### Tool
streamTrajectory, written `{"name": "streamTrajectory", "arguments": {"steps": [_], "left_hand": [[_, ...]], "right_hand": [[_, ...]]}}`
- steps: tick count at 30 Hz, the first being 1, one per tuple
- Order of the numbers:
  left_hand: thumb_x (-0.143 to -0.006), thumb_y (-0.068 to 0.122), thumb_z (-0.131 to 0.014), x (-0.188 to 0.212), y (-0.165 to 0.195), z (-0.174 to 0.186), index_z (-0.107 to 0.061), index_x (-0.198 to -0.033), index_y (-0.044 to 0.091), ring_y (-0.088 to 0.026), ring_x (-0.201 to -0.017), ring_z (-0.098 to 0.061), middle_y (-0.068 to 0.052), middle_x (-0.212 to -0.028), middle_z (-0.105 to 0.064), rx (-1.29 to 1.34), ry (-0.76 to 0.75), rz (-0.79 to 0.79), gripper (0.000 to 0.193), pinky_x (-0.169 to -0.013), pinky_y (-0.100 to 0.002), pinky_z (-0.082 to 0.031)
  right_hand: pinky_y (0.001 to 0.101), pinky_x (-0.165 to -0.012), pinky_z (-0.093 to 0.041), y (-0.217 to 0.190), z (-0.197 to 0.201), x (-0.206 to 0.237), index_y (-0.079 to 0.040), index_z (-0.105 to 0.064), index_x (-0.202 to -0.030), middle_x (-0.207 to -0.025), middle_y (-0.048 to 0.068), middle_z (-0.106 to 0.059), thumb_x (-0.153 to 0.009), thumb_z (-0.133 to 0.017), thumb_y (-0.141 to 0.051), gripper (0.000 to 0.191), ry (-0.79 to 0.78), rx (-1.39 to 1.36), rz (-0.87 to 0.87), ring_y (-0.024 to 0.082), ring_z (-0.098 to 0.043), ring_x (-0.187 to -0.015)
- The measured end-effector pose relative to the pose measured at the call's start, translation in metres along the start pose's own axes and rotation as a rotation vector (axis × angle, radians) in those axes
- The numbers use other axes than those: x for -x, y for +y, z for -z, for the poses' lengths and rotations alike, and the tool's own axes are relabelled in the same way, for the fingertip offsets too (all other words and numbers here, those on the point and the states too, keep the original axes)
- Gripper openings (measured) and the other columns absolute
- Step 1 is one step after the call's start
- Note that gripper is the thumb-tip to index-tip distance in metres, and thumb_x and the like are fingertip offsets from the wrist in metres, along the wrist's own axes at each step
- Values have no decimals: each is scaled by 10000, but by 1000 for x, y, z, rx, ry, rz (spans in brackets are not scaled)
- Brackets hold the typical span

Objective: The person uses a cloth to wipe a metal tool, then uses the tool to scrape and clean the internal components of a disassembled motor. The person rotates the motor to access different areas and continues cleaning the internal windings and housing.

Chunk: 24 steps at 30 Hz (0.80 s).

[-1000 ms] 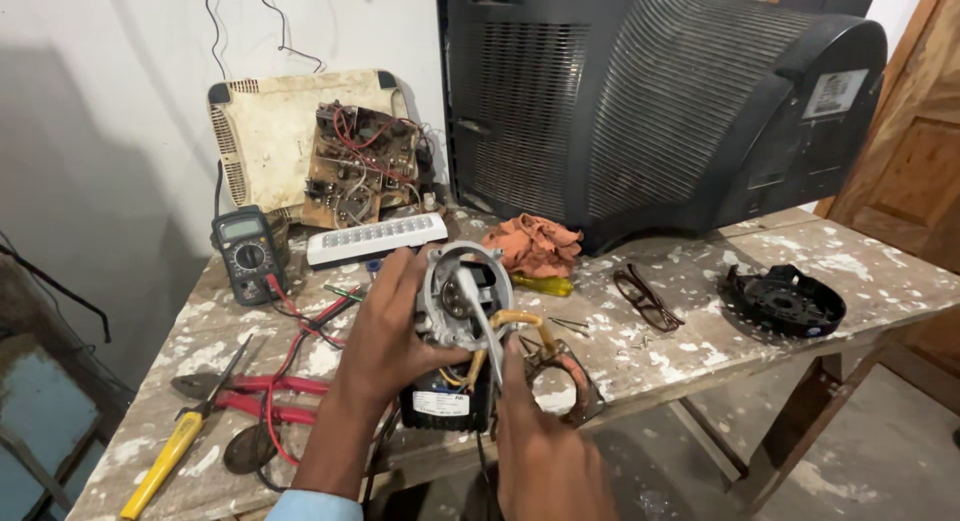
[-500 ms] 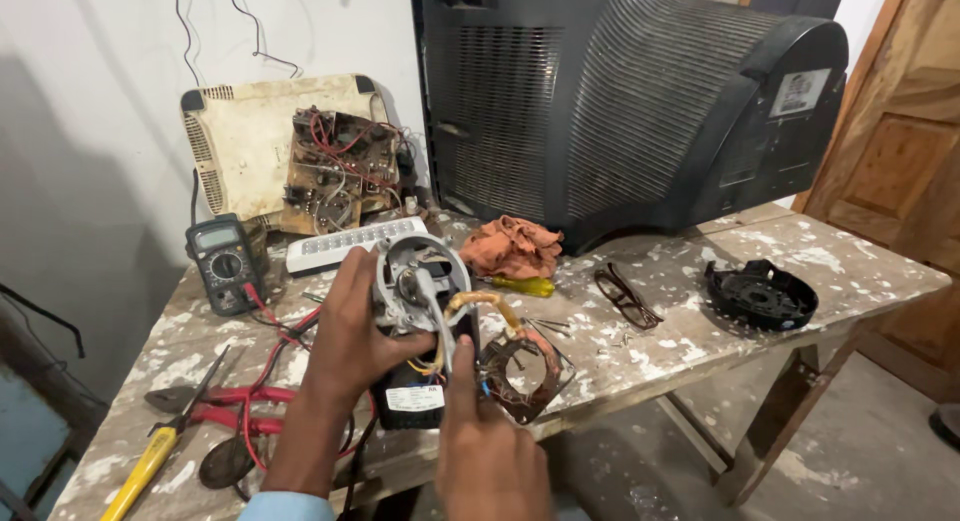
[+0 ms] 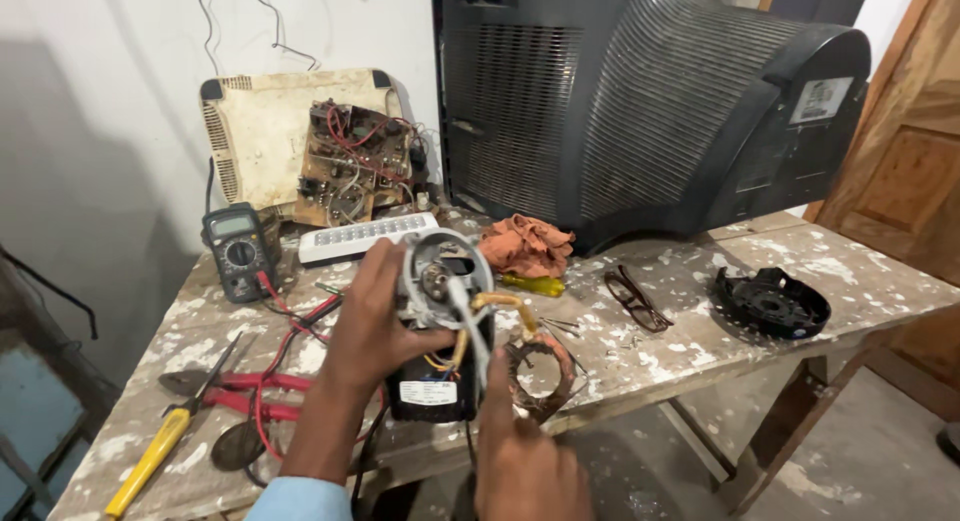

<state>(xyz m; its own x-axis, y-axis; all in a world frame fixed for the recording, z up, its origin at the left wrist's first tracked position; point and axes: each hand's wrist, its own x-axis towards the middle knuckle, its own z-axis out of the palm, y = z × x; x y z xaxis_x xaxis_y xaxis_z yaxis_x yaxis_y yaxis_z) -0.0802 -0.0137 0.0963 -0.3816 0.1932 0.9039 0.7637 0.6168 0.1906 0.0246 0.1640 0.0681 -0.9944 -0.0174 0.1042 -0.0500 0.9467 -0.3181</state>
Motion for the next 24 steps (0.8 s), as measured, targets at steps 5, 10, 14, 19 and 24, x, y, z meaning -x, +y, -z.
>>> {"name": "streamTrajectory", "arguments": {"steps": [5,10,14,19,24], "left_hand": [[-463,212,-971,-2,5,-4,-512,-1335,-97,-451,-1109,-605,-260,-1224,-570,-47,-30,-46,1033,-935,-467,-520],[-444,224,-989,-3,1,-6,-515,-1340,-85,-437,-1133,-613,-252,-1241,-583,-36,-90,64,1060,-954,-452,-525],[-427,222,-991,1,1,-7,-505,-1345,-96,-448,-1147,-602,-262,-1246,-576,-58,-70,18,1086,-968,-461,-518],[-444,212,-995,1,-3,-8,-512,-1339,-97,-445,-1142,-605,-259,-1254,-576,-52,-66,31,1063,-951,-457,-523],[-440,231,-998,4,-6,-4,-510,-1336,-87,-440,-1132,-606,-246,-1224,-580,-52,-60,40,1069,-962,-467,-513]], "right_hand": [[605,-624,-555,2,-6,-18,-229,-222,-1614,-768,219,-712,-932,-576,-215,769,340,-102,72,440,-726,-670],[559,-671,-583,10,-10,-5,-239,-74,-1683,-712,181,-713,-985,-509,-249,822,110,-88,62,374,-754,-661],[564,-733,-580,3,-6,-17,-181,-183,-1599,-676,188,-712,-963,-530,-188,724,306,-81,160,403,-748,-644],[576,-586,-582,1,-14,-16,-162,-227,-1626,-791,211,-717,-868,-565,-113,832,354,-90,233,439,-740,-670],[494,-701,-581,19,-25,6,-353,-233,-1600,-746,103,-716,-1062,-483,-301,596,61,29,-21,257,-762,-689]]}}
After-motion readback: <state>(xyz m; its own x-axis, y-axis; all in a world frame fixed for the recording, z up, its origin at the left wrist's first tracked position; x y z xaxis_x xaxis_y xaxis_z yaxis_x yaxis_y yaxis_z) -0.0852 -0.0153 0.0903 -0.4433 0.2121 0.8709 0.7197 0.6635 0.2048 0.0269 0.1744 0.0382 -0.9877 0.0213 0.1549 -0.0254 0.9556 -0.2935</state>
